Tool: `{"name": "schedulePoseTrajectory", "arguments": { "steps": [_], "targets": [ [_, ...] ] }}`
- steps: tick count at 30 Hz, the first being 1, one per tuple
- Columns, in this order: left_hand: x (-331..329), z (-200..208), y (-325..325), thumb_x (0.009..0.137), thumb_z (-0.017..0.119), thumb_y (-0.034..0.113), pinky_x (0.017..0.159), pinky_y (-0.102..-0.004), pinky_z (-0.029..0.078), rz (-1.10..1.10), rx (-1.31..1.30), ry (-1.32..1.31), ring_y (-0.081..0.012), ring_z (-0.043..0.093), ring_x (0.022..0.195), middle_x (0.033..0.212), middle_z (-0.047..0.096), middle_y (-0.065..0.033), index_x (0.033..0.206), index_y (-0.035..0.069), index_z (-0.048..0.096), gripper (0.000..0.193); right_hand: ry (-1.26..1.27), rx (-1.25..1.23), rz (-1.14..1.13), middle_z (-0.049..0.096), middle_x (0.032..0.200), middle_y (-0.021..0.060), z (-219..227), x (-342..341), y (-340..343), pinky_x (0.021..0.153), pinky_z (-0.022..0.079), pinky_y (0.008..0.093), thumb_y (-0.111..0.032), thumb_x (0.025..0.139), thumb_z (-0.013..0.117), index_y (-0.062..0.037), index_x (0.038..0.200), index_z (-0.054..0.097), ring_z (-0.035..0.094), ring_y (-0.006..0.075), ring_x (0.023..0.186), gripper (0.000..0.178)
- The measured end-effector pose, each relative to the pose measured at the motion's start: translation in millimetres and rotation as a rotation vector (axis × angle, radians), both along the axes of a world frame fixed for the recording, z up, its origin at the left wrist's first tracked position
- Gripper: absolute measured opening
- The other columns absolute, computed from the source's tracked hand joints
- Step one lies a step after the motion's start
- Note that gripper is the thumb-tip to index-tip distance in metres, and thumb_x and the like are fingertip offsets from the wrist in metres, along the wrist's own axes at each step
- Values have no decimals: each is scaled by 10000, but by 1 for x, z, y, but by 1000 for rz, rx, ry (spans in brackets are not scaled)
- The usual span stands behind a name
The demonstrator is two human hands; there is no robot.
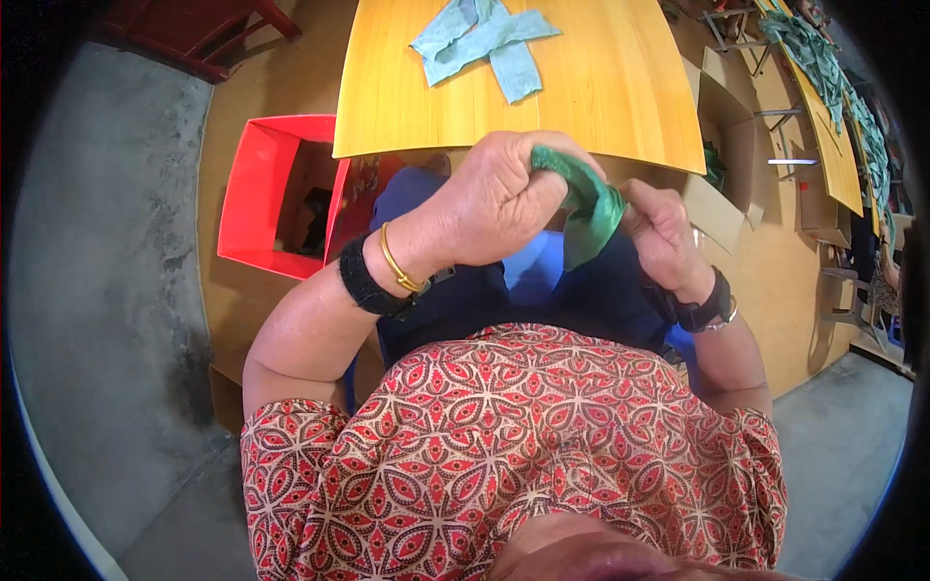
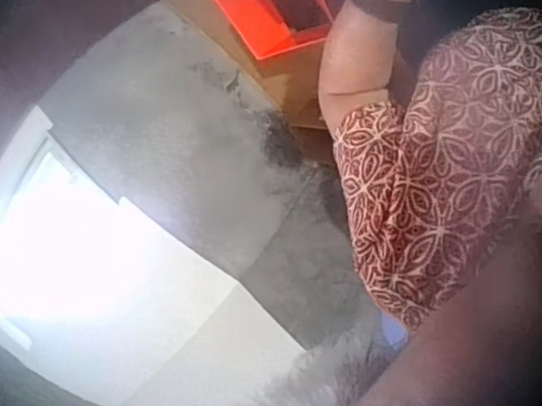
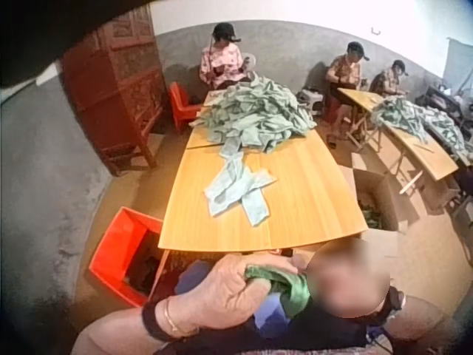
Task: The person folds a small green fabric piece into a compact shape using both hands. They then pick up a light blue fabric piece and fold it similarly. The folded items are placed on the table.
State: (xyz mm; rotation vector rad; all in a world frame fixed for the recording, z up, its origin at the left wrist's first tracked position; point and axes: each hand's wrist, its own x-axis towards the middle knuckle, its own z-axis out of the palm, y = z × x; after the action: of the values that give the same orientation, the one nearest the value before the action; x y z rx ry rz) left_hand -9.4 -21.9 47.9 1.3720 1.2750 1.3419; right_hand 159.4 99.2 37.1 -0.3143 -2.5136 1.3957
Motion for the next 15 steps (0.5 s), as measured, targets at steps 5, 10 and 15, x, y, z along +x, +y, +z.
{"name": "schedulePoseTrajectory", "arguments": {
  "steps": [5,10,15],
  "targets": [
    [4,-9,3,771,309,-10,657,-216,424,62,16,-8,-78,509,700,735,569,-43,829,4,566,264,-71,-476,-2,499,643,-19,-8,0,-6,553,376,209,-111,878,411,0,896,535,440,57,584,167],
    [4,-11,3,782,319,6,632,-208,415,12,12,36,-63,490,676,709,543,-34,838,8,545,233,-110,-727,60,435,625,-41,-12,3,-2,459,272,174,-180,881,426,-24,837,533,323,21,522,195],
    [9,-5,7,821,355,39,565,-207,406,184,184,42,-57,468,609,713,515,-8,924,23,502,180,-102,-1141,115,440,633,-29,-15,3,-1,403,196,167,-252,857,474,-51,835,533,278,28,483,210]
  ]
}}
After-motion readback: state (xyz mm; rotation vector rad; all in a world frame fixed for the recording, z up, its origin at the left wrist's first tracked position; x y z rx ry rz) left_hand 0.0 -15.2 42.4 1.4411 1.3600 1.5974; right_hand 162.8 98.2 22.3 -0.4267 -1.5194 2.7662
